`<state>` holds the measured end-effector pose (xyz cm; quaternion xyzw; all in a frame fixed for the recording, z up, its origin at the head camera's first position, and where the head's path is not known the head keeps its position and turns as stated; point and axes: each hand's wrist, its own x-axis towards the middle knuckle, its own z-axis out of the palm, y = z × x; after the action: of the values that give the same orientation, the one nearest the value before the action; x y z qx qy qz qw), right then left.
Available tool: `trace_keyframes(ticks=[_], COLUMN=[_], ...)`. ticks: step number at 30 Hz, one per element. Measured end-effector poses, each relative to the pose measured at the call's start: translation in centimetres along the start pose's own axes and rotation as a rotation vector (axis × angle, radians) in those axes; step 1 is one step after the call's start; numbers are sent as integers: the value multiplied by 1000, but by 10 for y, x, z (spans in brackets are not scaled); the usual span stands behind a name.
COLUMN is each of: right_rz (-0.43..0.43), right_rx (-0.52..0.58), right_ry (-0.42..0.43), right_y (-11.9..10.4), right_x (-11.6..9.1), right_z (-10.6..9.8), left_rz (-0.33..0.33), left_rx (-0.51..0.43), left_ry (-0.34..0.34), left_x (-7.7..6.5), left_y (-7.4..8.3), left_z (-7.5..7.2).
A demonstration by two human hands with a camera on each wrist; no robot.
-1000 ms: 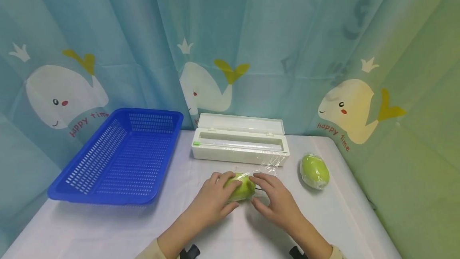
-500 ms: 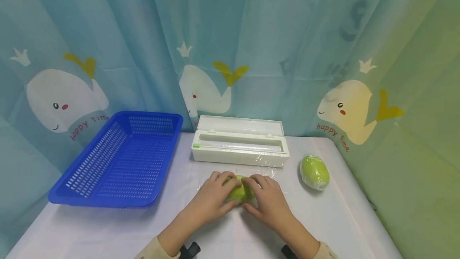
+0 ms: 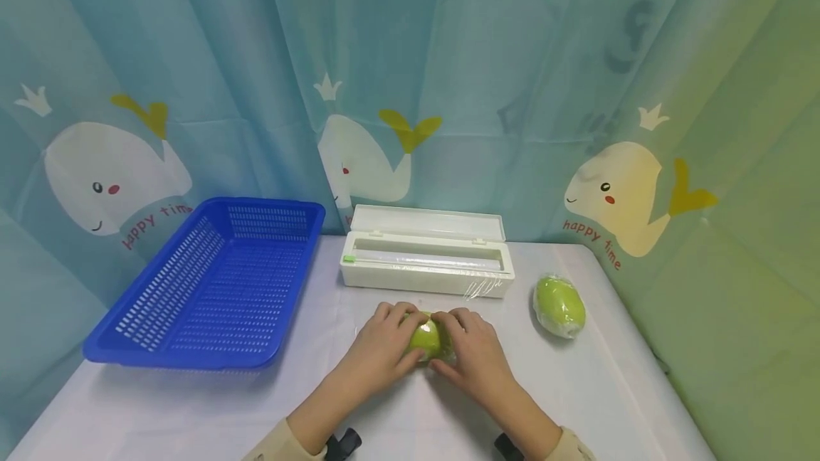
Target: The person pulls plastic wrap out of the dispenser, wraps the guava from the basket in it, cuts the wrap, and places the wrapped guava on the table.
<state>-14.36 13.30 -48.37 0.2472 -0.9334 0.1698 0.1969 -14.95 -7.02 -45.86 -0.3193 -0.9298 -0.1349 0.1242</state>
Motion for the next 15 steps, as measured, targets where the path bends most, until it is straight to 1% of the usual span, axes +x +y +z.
trace_keyframes(ticks=[7,11,13,15], right_rz=[40,40,34,34], right_rx=[-17,-83,-132,-163], right_ry=[-7,-21,-28,-34], right_y=[-4,-6,-7,-7], right_x=[2,4,5,4], right_z=[0,1,2,2], left_rz=[-16,3,18,27], left_rx=[5,41,72,82], left_ry=[3,-1,28,89], left_x=[4,3,-1,-7], left_y=[0,0,1,4], left_z=[1,3,4,7])
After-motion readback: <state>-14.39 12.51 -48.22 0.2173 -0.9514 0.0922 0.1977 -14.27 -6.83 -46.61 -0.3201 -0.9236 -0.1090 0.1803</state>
